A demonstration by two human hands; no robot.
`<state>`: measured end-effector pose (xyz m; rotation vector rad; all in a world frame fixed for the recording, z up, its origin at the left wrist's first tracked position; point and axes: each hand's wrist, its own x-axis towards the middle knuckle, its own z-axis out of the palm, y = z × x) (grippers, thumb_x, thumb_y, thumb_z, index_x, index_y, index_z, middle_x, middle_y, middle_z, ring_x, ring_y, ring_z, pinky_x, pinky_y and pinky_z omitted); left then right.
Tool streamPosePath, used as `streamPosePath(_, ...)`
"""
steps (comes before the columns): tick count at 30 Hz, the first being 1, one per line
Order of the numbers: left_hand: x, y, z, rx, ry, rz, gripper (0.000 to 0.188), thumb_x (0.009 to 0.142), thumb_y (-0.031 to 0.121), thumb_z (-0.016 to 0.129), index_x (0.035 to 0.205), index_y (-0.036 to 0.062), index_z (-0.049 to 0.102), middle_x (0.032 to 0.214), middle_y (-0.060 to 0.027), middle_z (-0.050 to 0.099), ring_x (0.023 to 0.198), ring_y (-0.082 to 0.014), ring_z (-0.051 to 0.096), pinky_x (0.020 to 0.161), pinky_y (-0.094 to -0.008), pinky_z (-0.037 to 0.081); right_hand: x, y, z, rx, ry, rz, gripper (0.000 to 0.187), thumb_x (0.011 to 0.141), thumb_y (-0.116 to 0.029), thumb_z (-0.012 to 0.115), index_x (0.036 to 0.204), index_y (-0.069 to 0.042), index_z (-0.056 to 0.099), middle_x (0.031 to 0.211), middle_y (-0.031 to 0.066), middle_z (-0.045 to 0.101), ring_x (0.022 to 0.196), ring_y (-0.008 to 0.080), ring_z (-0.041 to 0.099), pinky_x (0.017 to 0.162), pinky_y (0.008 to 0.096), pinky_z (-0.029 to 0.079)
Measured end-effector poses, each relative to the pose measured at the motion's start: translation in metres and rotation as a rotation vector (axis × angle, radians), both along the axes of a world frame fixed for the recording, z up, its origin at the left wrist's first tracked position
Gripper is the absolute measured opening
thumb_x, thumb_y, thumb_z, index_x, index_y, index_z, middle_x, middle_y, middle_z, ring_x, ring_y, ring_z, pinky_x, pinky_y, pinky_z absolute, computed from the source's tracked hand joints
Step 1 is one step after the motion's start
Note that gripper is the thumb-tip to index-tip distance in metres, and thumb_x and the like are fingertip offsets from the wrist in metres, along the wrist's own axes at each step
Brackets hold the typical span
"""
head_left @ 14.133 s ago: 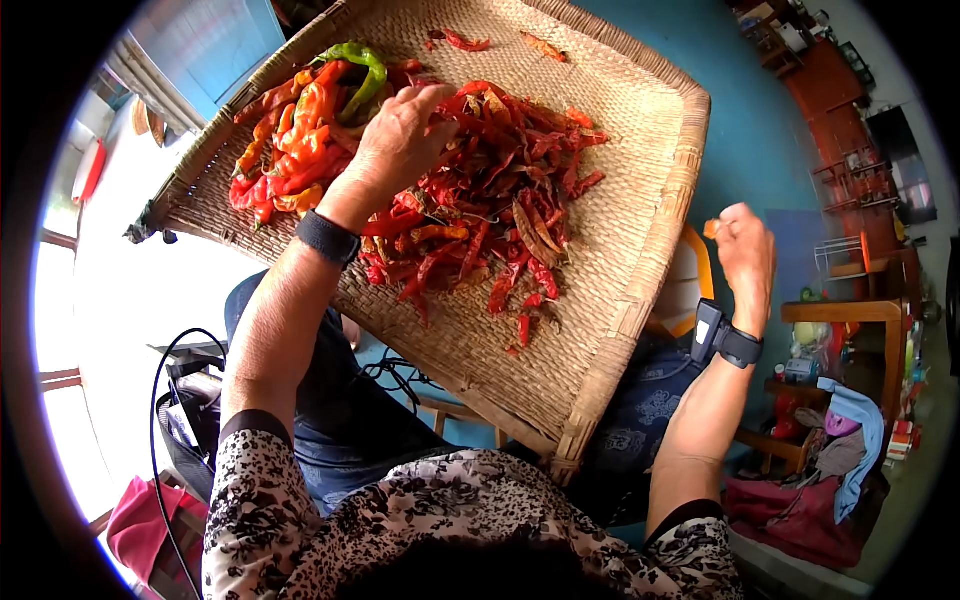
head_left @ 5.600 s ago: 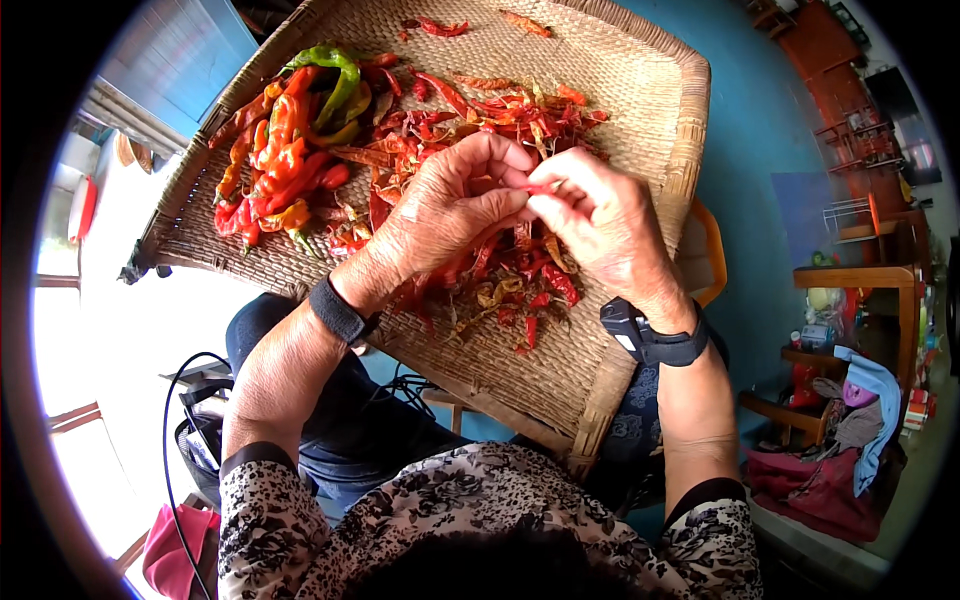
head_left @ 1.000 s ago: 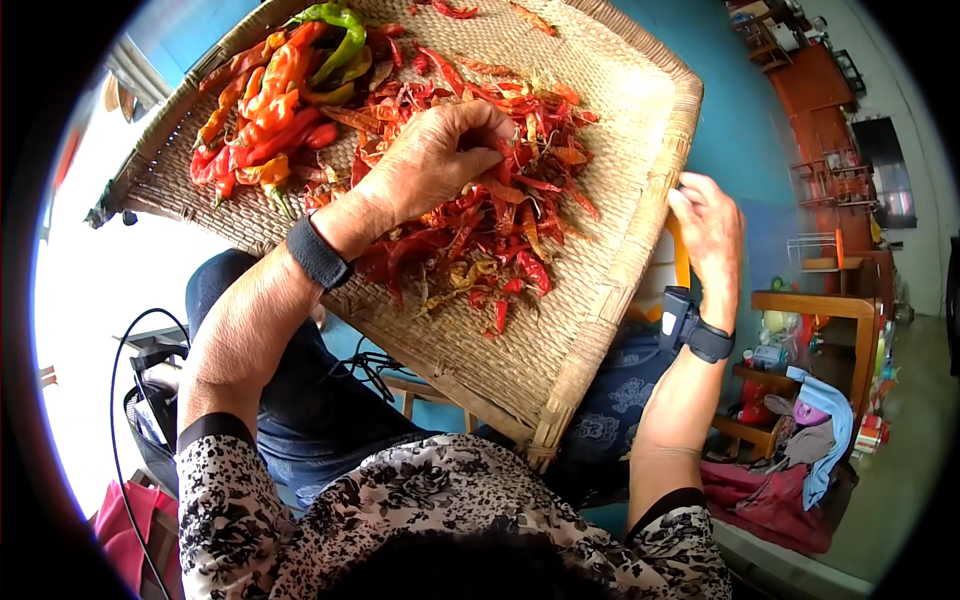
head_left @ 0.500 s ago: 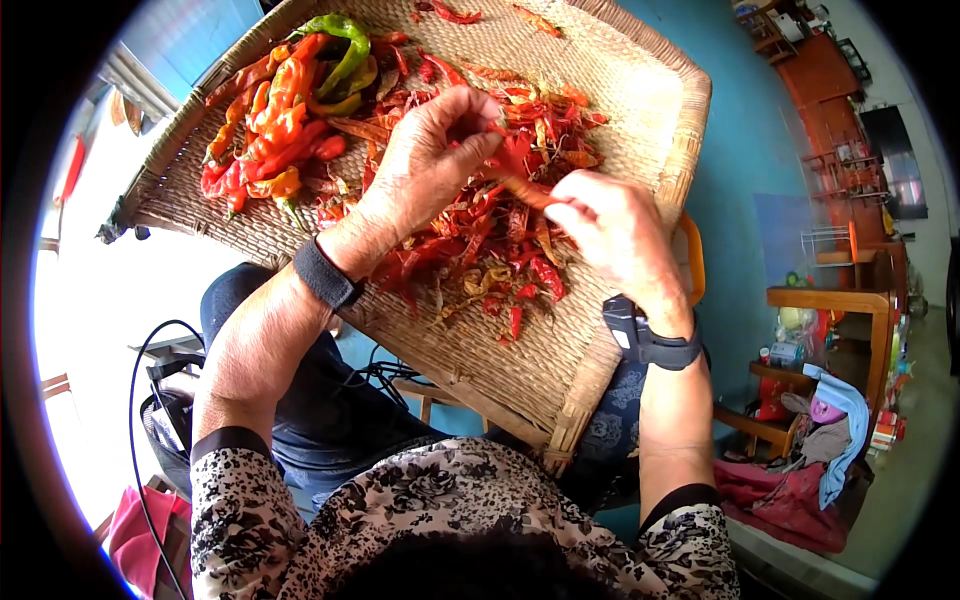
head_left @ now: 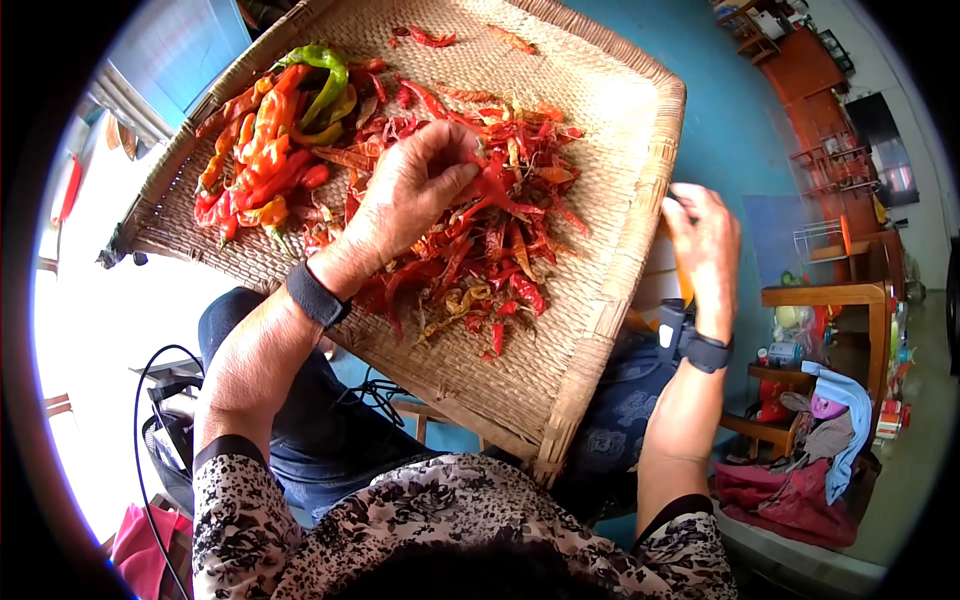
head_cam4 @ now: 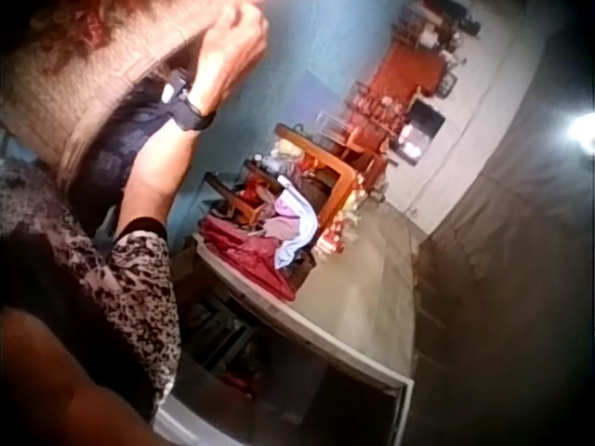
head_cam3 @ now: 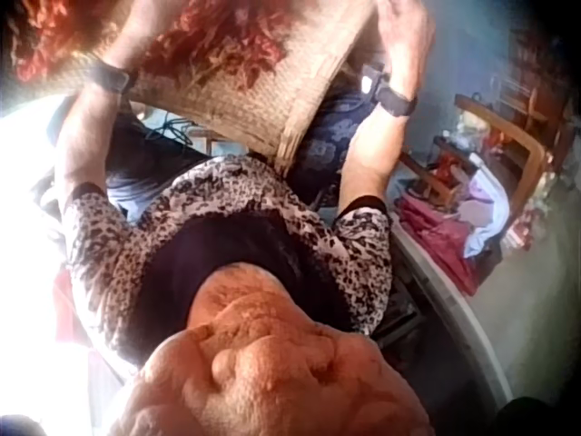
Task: The person is manually sorting and removing stems from dried red chili peppers placed on a large woven tray.
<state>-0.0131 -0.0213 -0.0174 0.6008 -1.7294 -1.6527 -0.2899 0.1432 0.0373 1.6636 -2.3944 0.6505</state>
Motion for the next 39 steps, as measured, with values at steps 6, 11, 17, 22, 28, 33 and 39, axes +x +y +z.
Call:
streamPosePath(6, -0.005, 0.014, -0.008, 0.104, 0.05, -0.196, 0.013, 0.096, 0.004, 0.056, 0.109, 0.0028, 0.055, 0.096, 0.0001, 0.059, 0.09, -0.008, 0.06, 0.08, -0.0228, 0.052, 0.099, -0.04, -0.006, 0.135, -0.384, 0.491, 0.019, 0.084, -0.017, 0.07, 0.09, -0.001, 0.061, 0.08, 0.0135, 0.065, 0.064, 0.0238, 0.063, 0.058, 0.0384, 0.049)
streamPosePath(11, -0.002, 0.015, -0.001, 0.067, 0.12, -0.196, 0.018, 0.094, 0.006, 0.06, 0.111, 0.0019, 0.057, 0.099, -0.0047, 0.062, 0.09, -0.0116, 0.063, 0.078, -0.0264, 0.053, 0.105, -0.047, -0.005, 0.092, -0.253, 0.388, 0.017, 0.088, -0.013, 0.066, 0.078, -0.005, 0.055, 0.064, 0.0116, 0.056, 0.056, 0.0213, 0.058, 0.05, 0.0383, 0.044)
streamPosePath(17, 0.0, 0.016, -0.01, -1.064, -0.478, -0.004, 0.024, 0.079, 0.008, 0.066, 0.101, 0.0025, 0.059, 0.094, -0.0134, 0.054, 0.088, -0.0331, 0.058, 0.076, -0.0414, 0.051, 0.015, -0.022, 0.009, -0.18, 0.04, 0.013, 0.013, 0.092, -0.015, 0.06, 0.091, -0.002, 0.061, 0.068, 0.0172, 0.06, 0.053, 0.0232, 0.058, 0.052, 0.0352, 0.044)
streamPosePath(22, 0.001, 0.007, -0.026, -1.137, -0.618, 0.001, 0.019, 0.078, 0.012, 0.067, 0.091, 0.0026, 0.058, 0.093, -0.0132, 0.053, 0.092, -0.0327, 0.056, 0.078, -0.0407, 0.05, -0.014, -0.005, 0.011, 0.15, 0.185, -0.304, 0.012, 0.09, -0.016, 0.061, 0.094, -0.005, 0.064, 0.08, 0.0208, 0.065, 0.079, 0.0421, 0.062, 0.065, 0.0459, 0.049)
streamPosePath(28, 0.003, 0.001, -0.012, -0.737, -0.39, 0.056, 0.013, 0.084, 0.007, 0.065, 0.094, 0.0008, 0.059, 0.083, -0.0132, 0.06, 0.077, -0.0295, 0.063, 0.068, -0.039, 0.051, 0.011, -0.023, 0.004, -0.112, -0.209, 0.005, 0.027, 0.088, -0.016, 0.066, 0.11, 0.0, 0.063, 0.091, 0.0146, 0.072, 0.086, 0.0168, 0.068, 0.076, 0.0282, 0.053)
streamPosePath(33, 0.002, 0.004, 0.009, -0.462, -0.203, 0.037, 0.01, 0.089, 0.009, 0.062, 0.088, 0.0006, 0.057, 0.074, -0.0104, 0.065, 0.068, -0.0235, 0.064, 0.063, -0.034, 0.05, 0.08, -0.049, 0.001, 0.029, -0.605, 0.372, 0.037, 0.082, -0.012, 0.073, 0.117, -0.006, 0.062, 0.081, 0.0058, 0.07, 0.066, 0.0133, 0.064, 0.062, 0.0269, 0.054)
streamPosePath(39, 0.0, 0.01, 0.006, -0.242, -0.157, -0.054, 0.012, 0.089, 0.009, 0.065, 0.095, 0.0029, 0.057, 0.079, -0.004, 0.063, 0.074, -0.0131, 0.06, 0.069, -0.0298, 0.051, 0.11, -0.065, -0.013, -0.117, -0.559, 0.512, 0.014, 0.087, -0.009, 0.069, 0.094, 0.0, 0.063, 0.074, 0.0117, 0.066, 0.064, 0.0162, 0.063, 0.054, 0.0303, 0.049)
